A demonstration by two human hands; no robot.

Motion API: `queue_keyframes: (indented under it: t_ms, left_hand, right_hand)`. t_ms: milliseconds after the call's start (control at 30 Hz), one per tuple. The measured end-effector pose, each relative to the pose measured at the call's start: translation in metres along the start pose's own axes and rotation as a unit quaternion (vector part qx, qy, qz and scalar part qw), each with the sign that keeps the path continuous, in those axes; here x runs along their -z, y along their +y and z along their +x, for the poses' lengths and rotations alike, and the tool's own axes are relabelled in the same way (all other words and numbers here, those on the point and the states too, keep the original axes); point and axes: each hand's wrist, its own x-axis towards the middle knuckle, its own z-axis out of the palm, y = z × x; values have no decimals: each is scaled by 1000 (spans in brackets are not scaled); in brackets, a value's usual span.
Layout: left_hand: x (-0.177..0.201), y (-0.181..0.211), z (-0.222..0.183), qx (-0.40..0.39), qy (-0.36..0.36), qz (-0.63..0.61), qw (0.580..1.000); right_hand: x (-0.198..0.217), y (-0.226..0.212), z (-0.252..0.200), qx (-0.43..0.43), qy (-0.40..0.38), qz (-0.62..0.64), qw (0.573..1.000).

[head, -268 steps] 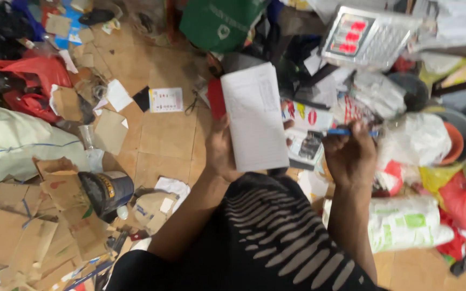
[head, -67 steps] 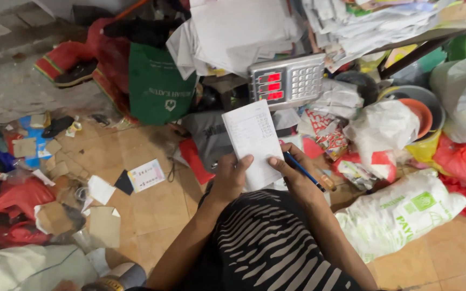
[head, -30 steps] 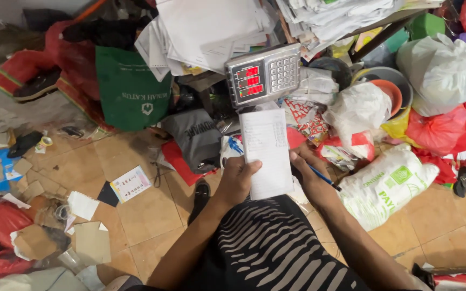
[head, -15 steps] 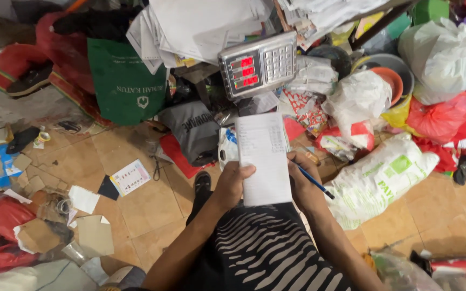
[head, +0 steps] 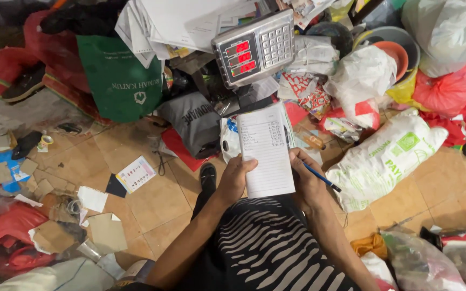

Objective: Weighing various scrap items on a digital scale and recording the weights in a notebook.

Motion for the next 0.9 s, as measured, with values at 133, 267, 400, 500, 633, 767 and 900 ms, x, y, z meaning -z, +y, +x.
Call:
queue_keyframes:
  t_ms: [133,267,400,500,633,767,900]
  left_hand:
    - [-3,7,6,5,23,1,1000]
    - [-4,9,14,-16,23,4,1000]
    - [-13,18,25,-49,50,23,997]
    - [-18,22,33,-87,85,6,993]
    - [-17,20,34,-124,105,35,986]
    - [-30,36,27,-122,166,282,937]
    - [-53,58,19,-227,146,324,907]
  right_hand:
    - [3,-2,14,-19,-62,85,994]
    - [0,-14,24,-37,-96,100,990]
    - [-8,-40,34,-50,-95,77,991]
    - [-3,-56,49,6,-61,-11,998]
    - [-6,-79,58,170,-84,-49,981]
    - [-22,-94,45,188,-176,64,964]
    - [-41,-81,33,150,-86,31,984]
